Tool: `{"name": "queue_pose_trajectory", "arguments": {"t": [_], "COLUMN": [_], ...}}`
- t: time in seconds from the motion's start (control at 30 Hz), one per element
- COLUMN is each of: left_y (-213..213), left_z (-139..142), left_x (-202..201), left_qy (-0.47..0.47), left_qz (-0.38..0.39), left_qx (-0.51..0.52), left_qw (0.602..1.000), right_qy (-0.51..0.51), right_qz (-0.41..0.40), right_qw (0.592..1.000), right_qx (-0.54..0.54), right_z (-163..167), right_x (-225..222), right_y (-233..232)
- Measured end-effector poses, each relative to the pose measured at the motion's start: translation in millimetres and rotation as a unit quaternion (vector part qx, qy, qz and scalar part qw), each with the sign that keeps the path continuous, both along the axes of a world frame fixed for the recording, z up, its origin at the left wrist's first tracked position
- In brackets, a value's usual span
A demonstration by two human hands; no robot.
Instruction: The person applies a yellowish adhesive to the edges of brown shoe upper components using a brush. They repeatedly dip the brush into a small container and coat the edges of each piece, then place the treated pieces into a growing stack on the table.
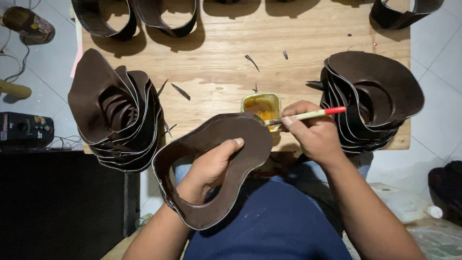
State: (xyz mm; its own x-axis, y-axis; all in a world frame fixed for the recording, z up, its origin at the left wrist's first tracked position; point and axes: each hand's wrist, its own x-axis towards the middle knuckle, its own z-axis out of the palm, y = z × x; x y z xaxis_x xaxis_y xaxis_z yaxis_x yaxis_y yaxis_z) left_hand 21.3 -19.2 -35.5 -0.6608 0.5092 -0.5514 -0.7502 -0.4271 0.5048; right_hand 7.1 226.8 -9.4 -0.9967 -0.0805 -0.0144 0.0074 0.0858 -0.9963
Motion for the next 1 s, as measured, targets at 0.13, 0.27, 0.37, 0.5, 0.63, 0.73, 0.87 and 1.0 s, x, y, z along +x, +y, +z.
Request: {"name": "queue_pose_trajectory", "arguments": {"t": [0.13, 0.27, 0.37, 0.5, 0.63, 0.73, 0.87, 1.0], "left_y": [0.6, 1.3, 2.0, 3.0, 2.8, 1.2, 1.2, 1.3], "left_z": [1.6, 1.3, 0.4, 0.2, 3.7, 9.0, 15.3, 18.3], "left_x": [0.0, -1.2, -1.2, -4.0, -8.7, -5.7, -0.3, -0.8], "left_qy": [0.019, 0.024, 0.007, 0.038, 0.024, 0.036, 0.028, -0.012], "left_qz": [-0.017, -0.033, -0.053, -0.044, 0.035, 0.072, 0.015, 0.005], "left_qx": [0.017, 0.019, 0.006, 0.052, 0.019, 0.002, -0.016, -0.020], "left_qw": [1.000, 0.999, 0.999, 0.997, 0.999, 0.997, 0.999, 1.000], "right_qy": [0.051, 0.084, 0.096, 0.054, -0.006, -0.007, 0.032, -0.001], "right_qz": [0.030, 0.035, 0.055, 0.053, 0.036, 0.033, 0.002, -0.033], "right_qw": [0.998, 0.996, 0.994, 0.997, 0.991, 0.989, 0.996, 0.989], "right_qx": [-0.026, 0.010, 0.000, -0.020, -0.131, -0.144, -0.077, -0.143], "right_z": [4.1, 6.6, 4.8, -4.3, -17.5, -24.8, -26.9, -25.9], "right_x": [-3.3, -7.8, -10.5, -15.1, -7.1, -2.1, -0.2, 2.6], "right_y": [-0.4, 0.0, 0.9, 1.1, 1.1, 3.5, 6.0, 4.2]}}
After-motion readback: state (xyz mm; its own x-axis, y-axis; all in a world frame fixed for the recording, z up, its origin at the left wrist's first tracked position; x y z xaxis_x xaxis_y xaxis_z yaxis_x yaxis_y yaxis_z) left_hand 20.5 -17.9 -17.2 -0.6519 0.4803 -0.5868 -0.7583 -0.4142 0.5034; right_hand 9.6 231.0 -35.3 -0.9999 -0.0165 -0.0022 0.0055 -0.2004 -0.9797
